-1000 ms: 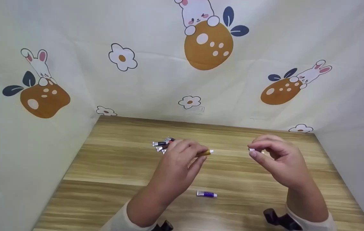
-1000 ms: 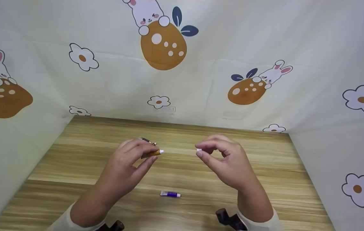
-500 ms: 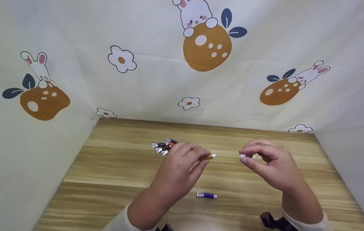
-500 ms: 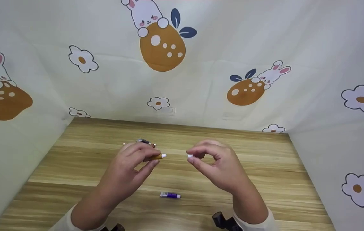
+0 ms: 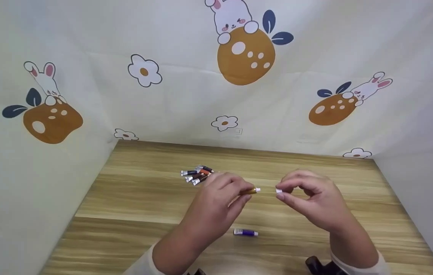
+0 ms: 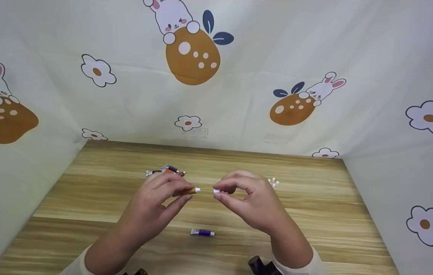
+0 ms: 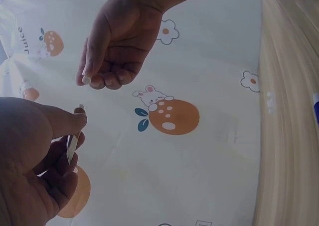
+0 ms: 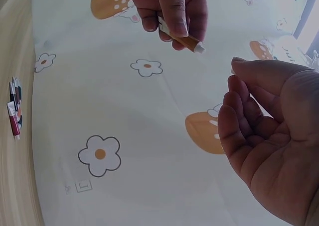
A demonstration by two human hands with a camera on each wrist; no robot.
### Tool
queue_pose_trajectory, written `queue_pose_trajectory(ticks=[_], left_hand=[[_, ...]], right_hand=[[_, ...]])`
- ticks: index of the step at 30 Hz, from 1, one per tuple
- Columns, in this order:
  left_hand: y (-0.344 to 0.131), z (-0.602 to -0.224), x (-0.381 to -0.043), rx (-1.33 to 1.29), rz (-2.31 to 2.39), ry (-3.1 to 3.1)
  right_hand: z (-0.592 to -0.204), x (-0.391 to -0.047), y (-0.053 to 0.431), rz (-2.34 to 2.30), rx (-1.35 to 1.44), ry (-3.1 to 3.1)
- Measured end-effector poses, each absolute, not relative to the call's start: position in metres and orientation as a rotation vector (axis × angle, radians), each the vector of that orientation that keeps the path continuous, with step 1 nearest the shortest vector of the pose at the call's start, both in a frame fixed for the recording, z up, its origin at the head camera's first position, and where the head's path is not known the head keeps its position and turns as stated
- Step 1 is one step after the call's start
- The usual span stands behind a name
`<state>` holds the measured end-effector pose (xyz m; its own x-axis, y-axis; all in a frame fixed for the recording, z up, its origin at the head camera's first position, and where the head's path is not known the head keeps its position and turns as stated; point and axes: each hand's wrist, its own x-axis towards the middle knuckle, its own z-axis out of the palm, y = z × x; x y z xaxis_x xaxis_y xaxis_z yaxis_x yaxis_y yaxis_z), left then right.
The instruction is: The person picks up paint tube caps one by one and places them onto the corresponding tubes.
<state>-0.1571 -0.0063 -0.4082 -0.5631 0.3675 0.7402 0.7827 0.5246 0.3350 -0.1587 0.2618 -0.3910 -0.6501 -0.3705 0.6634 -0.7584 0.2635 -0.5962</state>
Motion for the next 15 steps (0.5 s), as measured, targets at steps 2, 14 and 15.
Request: queue_pose_trajectory(ticks=[2, 14, 15], left_hand=[[-0.006, -0.408, -0.157, -0.933, -0.887, -2.153], [-0.005, -0.409, -0.156, -0.94, -0.895, -2.195], [-0.005, -0.41, -0.157, -0.943, -0.898, -2.19]], right_hand=[[-0.39, -0.158, 0.26, 1.305, 0.998, -2.191], [-0.395, -0.157, 0.249, 1.221, 0.925, -2.232], [-0.396, -0.157, 0.248, 1.217, 0.923, -2.225]])
